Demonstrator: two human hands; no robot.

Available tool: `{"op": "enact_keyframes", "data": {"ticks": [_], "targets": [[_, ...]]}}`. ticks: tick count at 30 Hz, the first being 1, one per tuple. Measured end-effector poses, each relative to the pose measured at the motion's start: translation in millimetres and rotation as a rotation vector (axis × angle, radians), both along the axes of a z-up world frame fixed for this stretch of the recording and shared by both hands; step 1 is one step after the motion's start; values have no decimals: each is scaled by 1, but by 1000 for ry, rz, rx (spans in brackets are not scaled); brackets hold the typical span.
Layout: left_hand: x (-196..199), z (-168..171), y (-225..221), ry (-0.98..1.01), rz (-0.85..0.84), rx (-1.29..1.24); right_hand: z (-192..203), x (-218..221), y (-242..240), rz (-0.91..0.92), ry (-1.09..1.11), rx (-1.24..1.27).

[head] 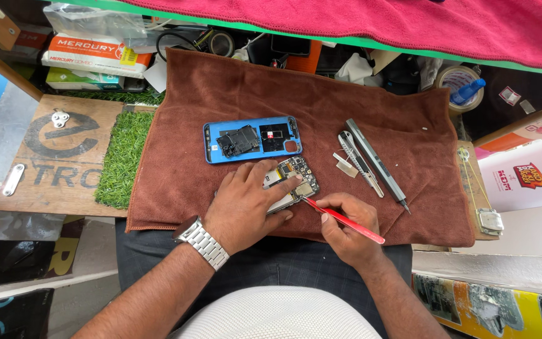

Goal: The person disassembles and handles internal components of a mobile phone by hand and using a thin tool, removing a circuit board and picking up small screws from a brown towel.

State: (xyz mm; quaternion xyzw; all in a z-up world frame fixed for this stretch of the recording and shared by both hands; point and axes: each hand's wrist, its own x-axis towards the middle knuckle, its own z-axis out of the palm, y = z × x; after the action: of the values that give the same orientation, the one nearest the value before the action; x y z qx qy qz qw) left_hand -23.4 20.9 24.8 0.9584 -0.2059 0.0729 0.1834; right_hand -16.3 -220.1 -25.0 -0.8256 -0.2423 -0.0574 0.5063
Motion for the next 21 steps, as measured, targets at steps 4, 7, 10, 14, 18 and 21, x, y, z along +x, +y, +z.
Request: {"op": "enact_keyframes", "data": {"ticks": [4, 7, 10, 14, 18, 21], "targets": [[7, 10, 3, 153, -55, 67, 1, 0, 3, 21, -63, 25], [14, 17, -3, 228, -70, 113, 1, -1, 4, 0, -112, -20], [22, 24, -3, 307, -72, 136, 3, -3, 5, -10, -98, -5], [26, 27, 6, 297, -75, 24, 6, -8, 6, 32, -143, 43], [24, 29, 3, 270, -66, 53, 4, -8, 6, 27, -52, 46], [25, 31, -1, 356, -32, 116, -1, -5, 4, 8, 37, 78]]}}
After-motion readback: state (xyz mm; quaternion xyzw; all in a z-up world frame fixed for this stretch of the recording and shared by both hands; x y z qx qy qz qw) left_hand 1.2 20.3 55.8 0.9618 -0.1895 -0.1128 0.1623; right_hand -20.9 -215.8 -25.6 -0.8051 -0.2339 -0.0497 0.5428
